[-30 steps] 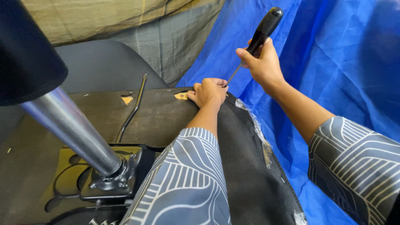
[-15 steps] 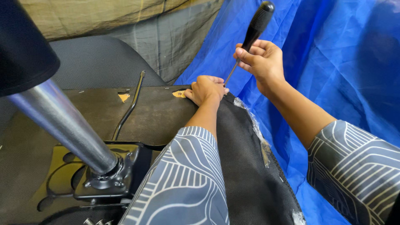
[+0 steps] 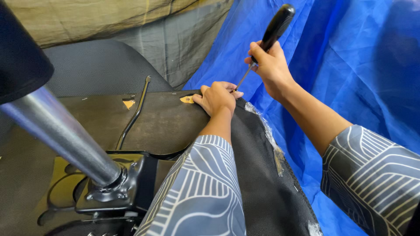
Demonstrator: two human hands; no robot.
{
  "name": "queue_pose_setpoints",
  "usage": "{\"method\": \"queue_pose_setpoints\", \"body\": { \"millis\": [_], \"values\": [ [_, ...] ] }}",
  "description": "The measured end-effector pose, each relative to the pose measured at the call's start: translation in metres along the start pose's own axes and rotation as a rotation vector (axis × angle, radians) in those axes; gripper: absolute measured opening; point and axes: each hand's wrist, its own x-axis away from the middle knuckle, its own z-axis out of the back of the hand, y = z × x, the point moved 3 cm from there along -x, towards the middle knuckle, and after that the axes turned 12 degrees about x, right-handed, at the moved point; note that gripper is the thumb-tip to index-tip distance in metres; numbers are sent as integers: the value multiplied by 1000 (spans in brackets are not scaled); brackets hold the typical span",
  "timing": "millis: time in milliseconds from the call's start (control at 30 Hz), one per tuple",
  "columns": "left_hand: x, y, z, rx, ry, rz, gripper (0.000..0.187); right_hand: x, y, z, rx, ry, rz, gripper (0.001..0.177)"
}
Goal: The person uses a screwdriver to remove multiple screws from the underside of an office chair seat. They systematically unscrew fasteners from the metal mounting plate and place the removed screws on the seat surface.
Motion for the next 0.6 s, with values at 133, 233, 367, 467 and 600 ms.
{"method": "queue_pose_setpoints", "body": {
  "millis": [133, 233, 367, 467, 600],
  "values": [
    [8, 1, 5, -20, 39, -82, 22, 3, -7, 1, 89, -7, 55, 22],
    [6, -1, 6, -56, 32, -121, 22, 5, -10, 5, 90, 40, 103, 24],
    [3, -3, 5, -64, 40, -149, 18, 5, -13, 4, 88, 35, 116, 26],
    [1, -5, 3, -53, 44, -90, 20, 8, -10, 0, 50, 22, 119, 28],
    [2, -2, 3, -21, 57, -30, 23, 13, -3, -5, -37, 23, 64, 21]
  ]
}}
